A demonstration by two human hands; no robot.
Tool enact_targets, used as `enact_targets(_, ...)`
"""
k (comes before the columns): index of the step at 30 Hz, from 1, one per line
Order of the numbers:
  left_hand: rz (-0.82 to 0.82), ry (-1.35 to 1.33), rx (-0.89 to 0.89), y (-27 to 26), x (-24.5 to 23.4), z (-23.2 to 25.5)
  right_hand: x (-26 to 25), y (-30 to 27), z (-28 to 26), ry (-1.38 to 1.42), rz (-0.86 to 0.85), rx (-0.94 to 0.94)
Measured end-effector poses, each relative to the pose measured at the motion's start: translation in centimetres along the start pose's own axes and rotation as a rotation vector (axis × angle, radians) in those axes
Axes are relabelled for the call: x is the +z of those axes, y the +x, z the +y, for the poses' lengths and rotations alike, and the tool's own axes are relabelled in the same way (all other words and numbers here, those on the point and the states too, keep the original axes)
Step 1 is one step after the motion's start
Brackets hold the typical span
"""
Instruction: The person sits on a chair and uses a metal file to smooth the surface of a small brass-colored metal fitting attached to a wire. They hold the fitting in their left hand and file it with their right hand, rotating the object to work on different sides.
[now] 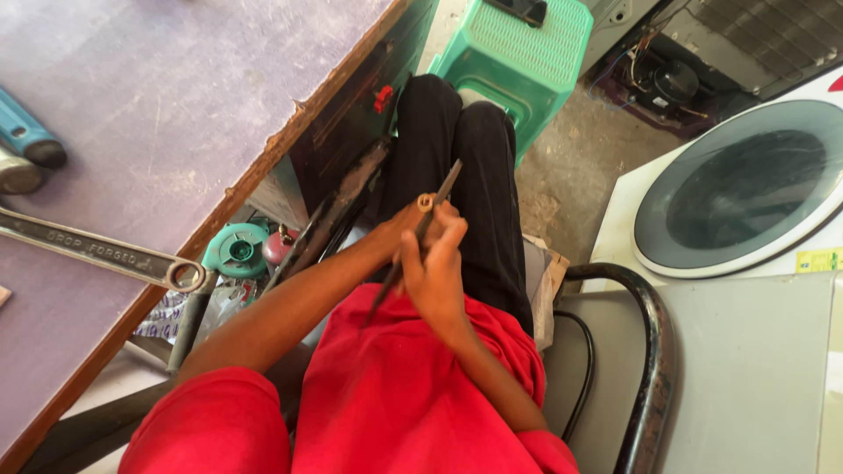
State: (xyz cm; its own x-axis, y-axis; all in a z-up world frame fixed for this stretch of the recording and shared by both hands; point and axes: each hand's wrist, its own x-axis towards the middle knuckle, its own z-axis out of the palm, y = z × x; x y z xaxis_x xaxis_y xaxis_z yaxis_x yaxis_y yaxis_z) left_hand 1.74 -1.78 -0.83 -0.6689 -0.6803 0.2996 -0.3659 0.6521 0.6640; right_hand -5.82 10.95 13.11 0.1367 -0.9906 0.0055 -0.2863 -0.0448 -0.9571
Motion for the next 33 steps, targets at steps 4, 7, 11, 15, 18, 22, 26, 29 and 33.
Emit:
enact_targets(4,0.156,0.02,-0.128,1.1,0.8,-0.7,1.4,-4.2,0.5,-0.008,-0.107,0.04)
enact_targets(7,0.129,-0.046,-0.16,0.9,0.9,-0.4,1.3,-3.7,1.0,-0.066,-0.116,-0.114)
enact_targets(11,0.007,-0.19,-0.166,0.6,0.2,-0.2,-0.1,0.3,0.8,-0.034,0.013,-0.012)
enact_targets(15,0.079,-0.074,-0.209,1.0,0.2,-0.1,0.6,-2.6,0.9,-0.105,-0.03,-0.098)
enact_targets(18,0.109,-0.053,-0.24,0.6,0.9,0.3,1.3,-4.5,1.0,-0.068,-0.137,0.004)
enact_targets(22,0.038,-0.146,-0.206,0.7,-0.2,-0.2,0.4,0.0,0.2,-0.066,-0.042,-0.047)
enact_targets(26,0.038,-0.137,-0.216,0.9,0.5,-0.1,-0.5,-0.2,0.2,-0.094,-0.061,-0.029)
enact_targets(29,0.112,-0.037,-0.242,1.0,0.6,-0.1,1.0,-4.0,1.3,-0.154,-0.115,-0.179)
enact_targets(33,0.069,-0.106,-0.234,0.7,0.5,0.0,1.0,-2.3,1.6,-0.135,-0.092,-0.067)
